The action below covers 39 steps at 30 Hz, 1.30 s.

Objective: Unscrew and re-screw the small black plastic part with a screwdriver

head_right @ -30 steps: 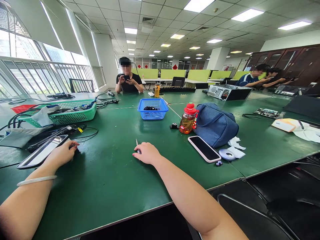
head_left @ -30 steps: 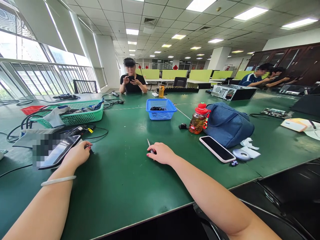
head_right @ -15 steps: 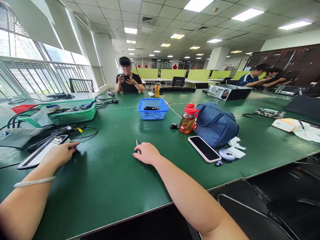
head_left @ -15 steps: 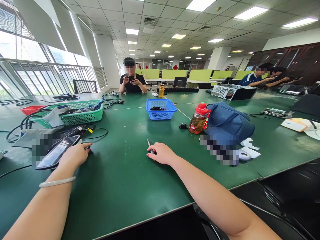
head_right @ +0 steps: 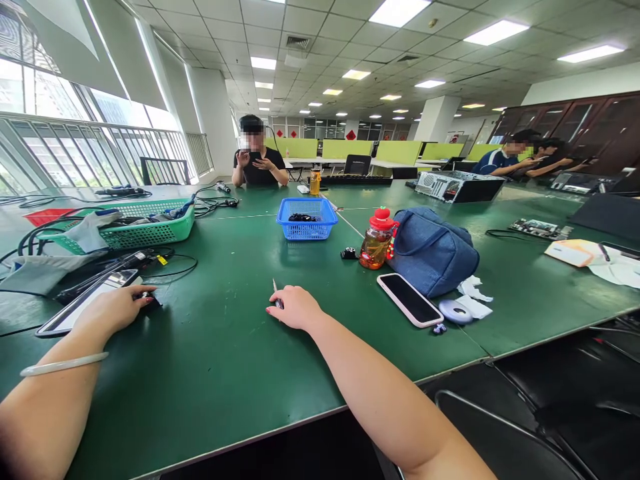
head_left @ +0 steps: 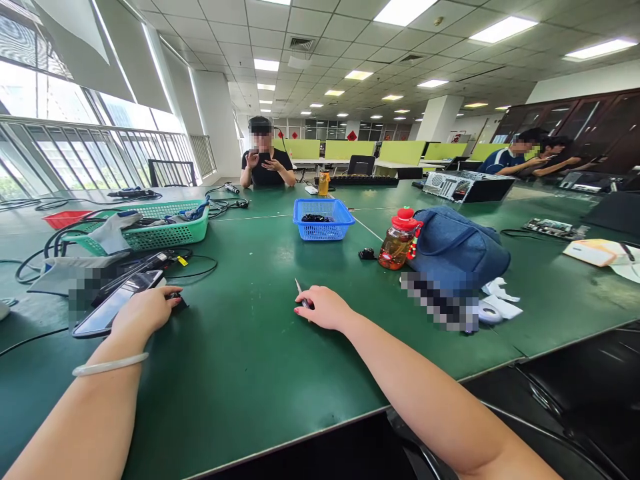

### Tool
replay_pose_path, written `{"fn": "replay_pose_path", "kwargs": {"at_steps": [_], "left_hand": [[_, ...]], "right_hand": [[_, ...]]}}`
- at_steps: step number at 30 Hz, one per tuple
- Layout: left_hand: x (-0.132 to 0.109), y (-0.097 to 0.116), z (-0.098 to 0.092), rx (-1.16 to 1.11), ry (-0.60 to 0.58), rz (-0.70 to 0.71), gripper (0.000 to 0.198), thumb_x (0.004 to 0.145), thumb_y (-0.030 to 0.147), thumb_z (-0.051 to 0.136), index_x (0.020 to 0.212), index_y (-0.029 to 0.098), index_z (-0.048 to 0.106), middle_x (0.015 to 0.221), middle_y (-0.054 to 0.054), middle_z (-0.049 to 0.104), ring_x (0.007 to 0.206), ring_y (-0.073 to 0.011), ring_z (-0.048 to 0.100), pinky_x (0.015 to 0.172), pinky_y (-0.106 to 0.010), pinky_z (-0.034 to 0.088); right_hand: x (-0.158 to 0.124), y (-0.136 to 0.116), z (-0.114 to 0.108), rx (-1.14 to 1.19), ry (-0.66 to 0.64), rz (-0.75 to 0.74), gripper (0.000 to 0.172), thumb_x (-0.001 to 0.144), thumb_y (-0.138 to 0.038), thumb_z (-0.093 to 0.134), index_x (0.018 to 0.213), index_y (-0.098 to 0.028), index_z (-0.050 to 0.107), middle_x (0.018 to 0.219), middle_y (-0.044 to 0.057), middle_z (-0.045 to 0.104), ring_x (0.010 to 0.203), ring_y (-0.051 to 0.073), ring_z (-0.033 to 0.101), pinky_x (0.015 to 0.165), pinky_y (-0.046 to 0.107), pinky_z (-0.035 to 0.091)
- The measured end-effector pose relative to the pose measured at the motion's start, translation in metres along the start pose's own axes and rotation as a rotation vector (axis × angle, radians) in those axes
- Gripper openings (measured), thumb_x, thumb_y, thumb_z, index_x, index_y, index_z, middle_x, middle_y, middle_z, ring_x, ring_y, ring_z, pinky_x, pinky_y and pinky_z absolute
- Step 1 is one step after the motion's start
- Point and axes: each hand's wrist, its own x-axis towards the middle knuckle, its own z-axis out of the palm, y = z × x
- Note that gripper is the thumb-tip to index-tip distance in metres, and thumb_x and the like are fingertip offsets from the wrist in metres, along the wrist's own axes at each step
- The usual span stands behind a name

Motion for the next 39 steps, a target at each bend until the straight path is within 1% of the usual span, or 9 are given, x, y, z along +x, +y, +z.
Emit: {"fn": "replay_pose_path", "kwargs": {"at_steps": [2,6,10,16,20,26,29,33,39], "left_hand": [[-0.006,0.006,-0.007,0.041,-0.013,-0.050,0.048,0.086,0.042,0.037,0.127,0.025,0.057,0.118,-0.015,0.064,0.104,-0.0318,0.061,0.086,-0.043,0.050],[-0.015,0.018,-0.018,0.011,0.094,-0.038,0.049,0.087,0.039,0.032,0.129,0.025,0.054,0.125,-0.014,0.059,0.111,-0.0315,0.057,0.092,-0.042,0.046],[-0.019,0.022,-0.022,-0.059,0.112,-0.024,0.049,0.086,0.048,0.032,0.124,0.029,0.057,0.115,-0.009,0.064,0.106,-0.0285,0.058,0.092,-0.040,0.046],[-0.017,0.017,-0.020,-0.069,0.052,-0.207,0.063,0.080,0.068,0.028,0.113,0.027,0.061,0.105,-0.011,0.067,0.100,-0.0336,0.059,0.082,-0.042,0.049],[-0.013,0.013,-0.015,-0.026,0.031,-0.189,0.057,0.082,0.061,0.030,0.105,0.023,0.065,0.106,-0.013,0.068,0.099,-0.0325,0.060,0.082,-0.040,0.049],[-0.014,0.015,-0.016,0.006,0.078,-0.088,0.058,0.086,0.049,0.026,0.119,0.019,0.063,0.115,-0.016,0.066,0.106,-0.0338,0.059,0.089,-0.043,0.047],[-0.014,0.020,-0.016,0.066,-0.025,-0.037,0.057,0.083,0.052,0.038,0.122,0.018,0.062,0.115,-0.015,0.066,0.106,-0.0337,0.060,0.091,-0.042,0.048],[-0.013,0.023,-0.015,0.097,-0.116,-0.006,0.053,0.083,0.045,0.045,0.125,0.017,0.060,0.117,-0.014,0.066,0.107,-0.0305,0.060,0.090,-0.037,0.049],[-0.014,0.016,-0.019,0.042,-0.028,-0.071,0.046,0.081,0.045,0.048,0.121,0.028,0.060,0.114,-0.010,0.067,0.103,-0.0306,0.061,0.082,-0.037,0.050]], "right_hand": [[0.000,-0.001,-0.001,-0.002,-0.006,0.001,0.031,0.088,-0.046,0.057,0.112,-0.027,0.065,0.098,0.004,0.056,0.092,0.012,0.051,0.076,0.020,0.037],[0.000,-0.001,-0.002,-0.009,-0.013,0.004,0.031,0.088,-0.046,0.057,0.113,-0.028,0.065,0.098,0.004,0.056,0.092,0.012,0.051,0.075,0.019,0.037],[0.000,0.000,-0.002,-0.013,-0.009,0.001,0.031,0.088,-0.046,0.057,0.112,-0.028,0.065,0.097,0.004,0.056,0.091,0.012,0.051,0.076,0.020,0.037],[0.000,-0.001,-0.001,-0.009,-0.008,0.003,0.031,0.088,-0.046,0.058,0.112,-0.028,0.065,0.098,0.003,0.056,0.092,0.012,0.051,0.076,0.019,0.037],[-0.001,-0.002,-0.002,-0.010,-0.007,0.002,0.032,0.088,-0.046,0.058,0.113,-0.027,0.065,0.099,0.004,0.056,0.092,0.011,0.052,0.076,0.019,0.038],[-0.001,-0.002,-0.003,-0.010,-0.007,-0.005,0.032,0.088,-0.046,0.058,0.113,-0.027,0.065,0.098,0.004,0.055,0.092,0.012,0.052,0.078,0.021,0.039],[0.000,-0.002,-0.001,-0.008,-0.004,-0.009,0.033,0.088,-0.045,0.058,0.113,-0.026,0.065,0.097,0.004,0.055,0.091,0.011,0.052,0.077,0.020,0.039],[0.000,-0.002,-0.001,-0.004,-0.006,-0.003,0.031,0.088,-0.045,0.058,0.113,-0.027,0.065,0.098,0.003,0.055,0.089,0.010,0.052,0.075,0.019,0.038],[-0.001,-0.002,-0.002,-0.008,-0.007,0.005,0.030,0.088,-0.046,0.058,0.112,-0.028,0.065,0.097,0.003,0.055,0.091,0.010,0.052,0.075,0.019,0.038]]}}
